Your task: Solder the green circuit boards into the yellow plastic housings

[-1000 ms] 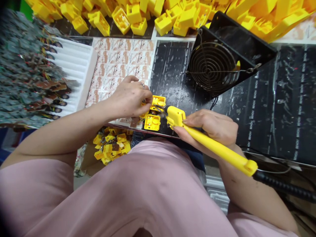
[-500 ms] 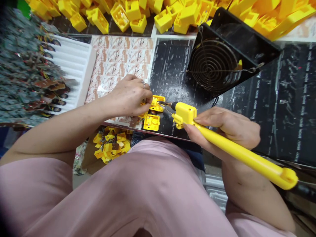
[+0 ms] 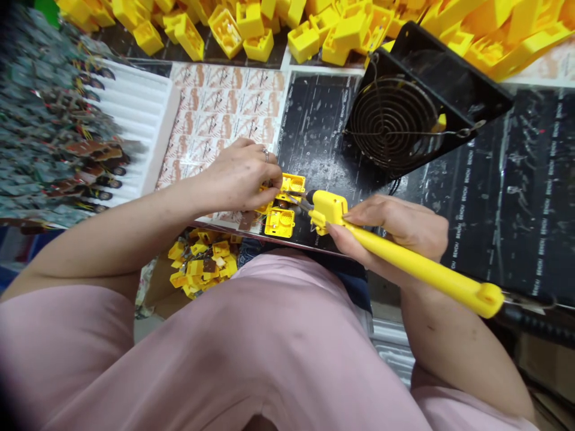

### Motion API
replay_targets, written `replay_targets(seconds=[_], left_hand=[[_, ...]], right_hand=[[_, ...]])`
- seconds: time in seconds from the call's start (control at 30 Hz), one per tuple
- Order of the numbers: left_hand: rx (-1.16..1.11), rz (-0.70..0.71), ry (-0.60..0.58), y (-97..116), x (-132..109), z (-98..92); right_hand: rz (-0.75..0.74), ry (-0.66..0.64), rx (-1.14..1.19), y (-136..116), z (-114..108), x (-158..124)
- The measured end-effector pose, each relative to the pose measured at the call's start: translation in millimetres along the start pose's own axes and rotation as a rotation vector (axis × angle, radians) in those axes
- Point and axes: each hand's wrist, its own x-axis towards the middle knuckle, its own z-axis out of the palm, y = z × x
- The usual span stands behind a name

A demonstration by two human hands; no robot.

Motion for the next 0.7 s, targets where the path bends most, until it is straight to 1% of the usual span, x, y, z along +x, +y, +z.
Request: replay_targets(seconds=[0.1,0.13,0.27,0.4,0.5,0.6,0.63,0.7], left_hand=[[-0.024,0.014,0.049,-1.6,-0.4,2.8],[-0.029,0.011,0.054,-1.5,-0.4,3.1],[-0.029,-0.018,0.014,0.7,0.0,0.7],[-0.003,-0.023,-0.008,2.8,0.8,-1.8],[0.005,-0.025,0.004,3.2,0.4,0.2],[-0.038,-0.029,0.059,2.5,-4.5,5.9],[-0.074,-0.034,0.095,1.9,-7.6,8.2],[-0.179,-0.041,0.18,0.1,-15.2,13.2]], right_hand=[[0.036,0.112,0.049,1.0,-3.2,-1.5],[0.051,0.132,0.052,0.7,-3.7,-2.3],[0.079,0.119,0.061,0.9,-3.3,-5.8],[0.042,0.157,0.057,2.7,-3.3,-8.8],[0.088,0.168,-0.046,1.7,-4.2,-12.3],[0.216,0.201,-0.165,0.2,-4.2,-17.0],[0.243,0.208,-0.154,0.2,-3.9,-18.4],[0.245,0.222,-0.089,0.9,-3.0,-20.7]])
